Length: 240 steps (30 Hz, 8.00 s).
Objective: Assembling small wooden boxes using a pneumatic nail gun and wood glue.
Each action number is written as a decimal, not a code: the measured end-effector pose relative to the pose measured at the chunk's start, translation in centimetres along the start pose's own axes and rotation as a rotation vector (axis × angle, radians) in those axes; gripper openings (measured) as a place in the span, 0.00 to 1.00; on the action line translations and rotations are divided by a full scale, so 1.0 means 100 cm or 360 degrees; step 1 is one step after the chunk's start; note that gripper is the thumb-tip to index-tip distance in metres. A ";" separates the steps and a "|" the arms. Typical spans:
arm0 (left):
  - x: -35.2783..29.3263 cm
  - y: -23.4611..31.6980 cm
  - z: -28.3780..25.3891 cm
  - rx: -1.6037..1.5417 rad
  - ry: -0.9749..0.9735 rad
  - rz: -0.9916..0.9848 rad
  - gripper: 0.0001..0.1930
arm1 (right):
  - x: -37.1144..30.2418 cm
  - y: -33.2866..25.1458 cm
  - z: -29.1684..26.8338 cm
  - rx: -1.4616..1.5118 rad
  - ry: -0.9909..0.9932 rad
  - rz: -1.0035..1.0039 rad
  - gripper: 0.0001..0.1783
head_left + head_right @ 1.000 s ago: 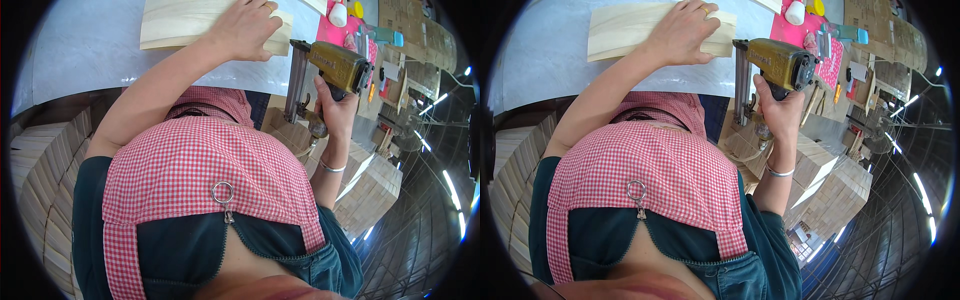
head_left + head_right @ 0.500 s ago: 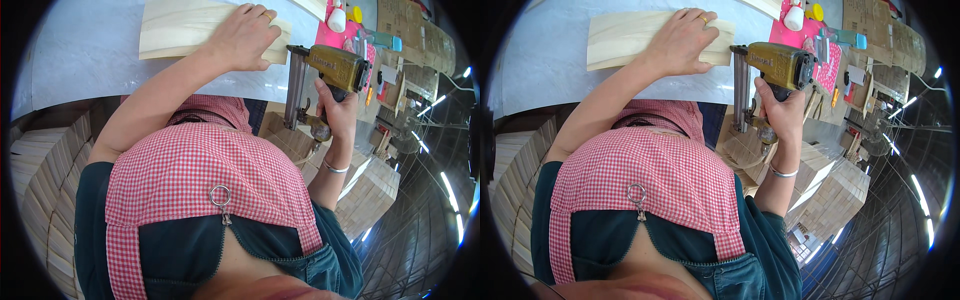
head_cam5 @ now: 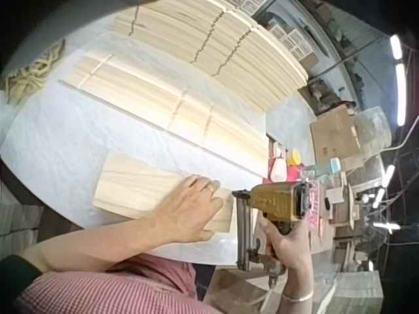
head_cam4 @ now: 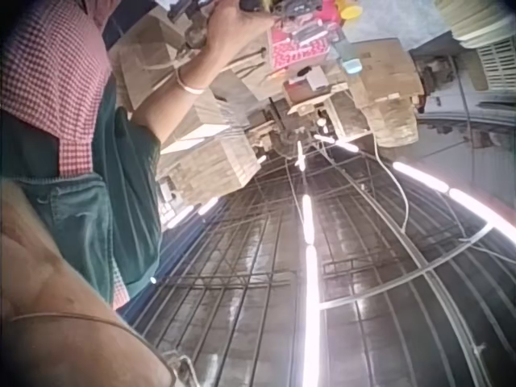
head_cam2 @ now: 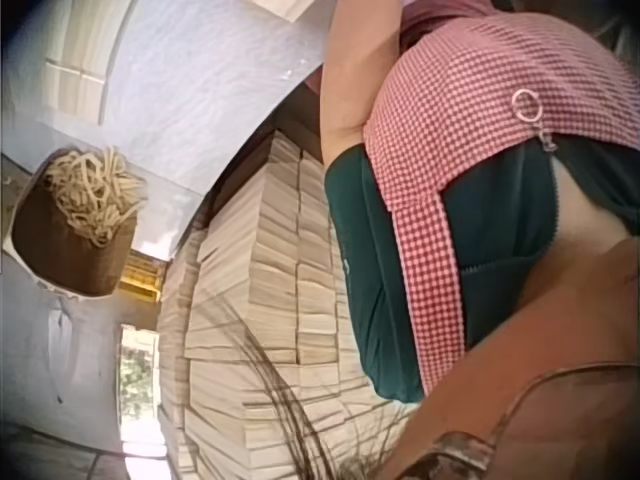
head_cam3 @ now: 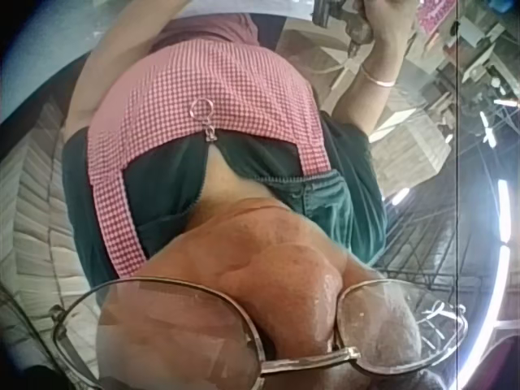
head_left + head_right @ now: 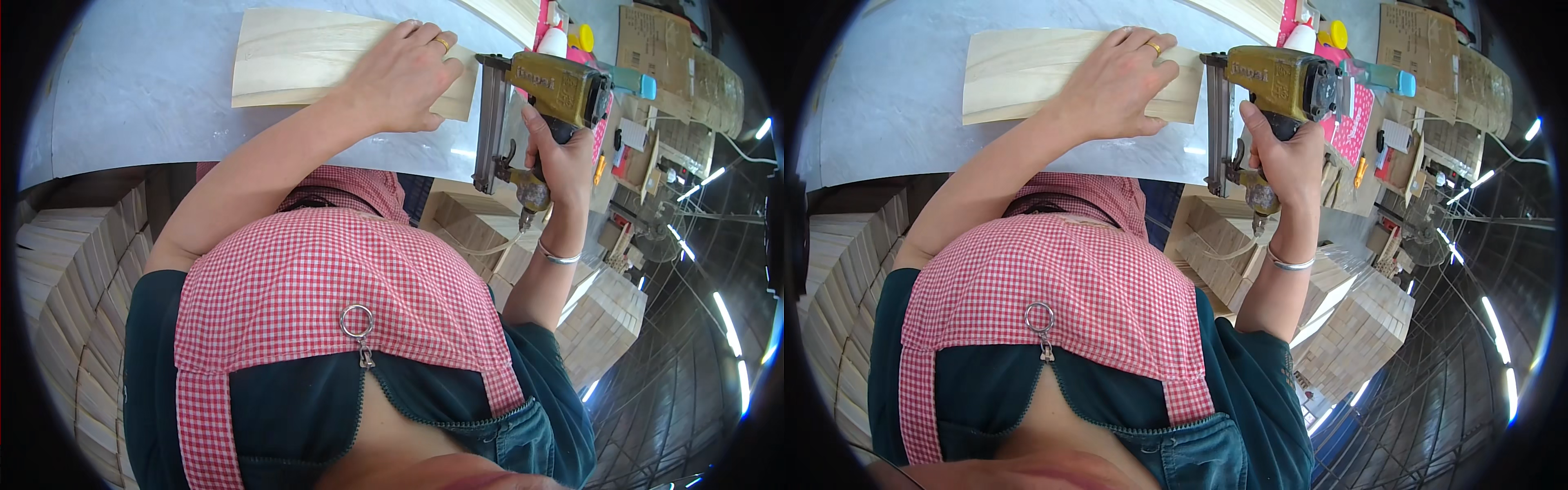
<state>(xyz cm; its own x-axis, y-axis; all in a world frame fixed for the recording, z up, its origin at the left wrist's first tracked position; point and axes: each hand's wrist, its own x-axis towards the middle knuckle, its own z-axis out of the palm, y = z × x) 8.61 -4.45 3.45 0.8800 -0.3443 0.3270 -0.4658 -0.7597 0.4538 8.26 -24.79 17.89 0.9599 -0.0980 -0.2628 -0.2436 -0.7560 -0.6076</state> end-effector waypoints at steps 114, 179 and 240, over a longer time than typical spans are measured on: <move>-0.111 -0.097 -0.059 -0.1349 0.0003 -0.0383 0.63 | -0.058 -0.101 0.080 -0.0423 -0.0459 -0.0455 0.14; -0.073 -0.049 -0.056 0.0726 0.0508 0.0134 0.23 | -0.011 0.007 -0.011 -0.0031 0.0596 -0.0001 0.17; -0.022 0.029 -0.069 0.0123 0.0159 0.0265 0.40 | 0.173 0.133 -0.096 -0.0560 0.0680 -0.0867 0.38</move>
<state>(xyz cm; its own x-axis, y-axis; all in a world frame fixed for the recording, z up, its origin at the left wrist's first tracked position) 4.66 -2.06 9.78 0.7760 -0.4153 0.4747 -0.5924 -0.7382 0.3227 22.97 -42.71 12.46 0.9192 0.1593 0.3600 0.2679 -0.9232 -0.2755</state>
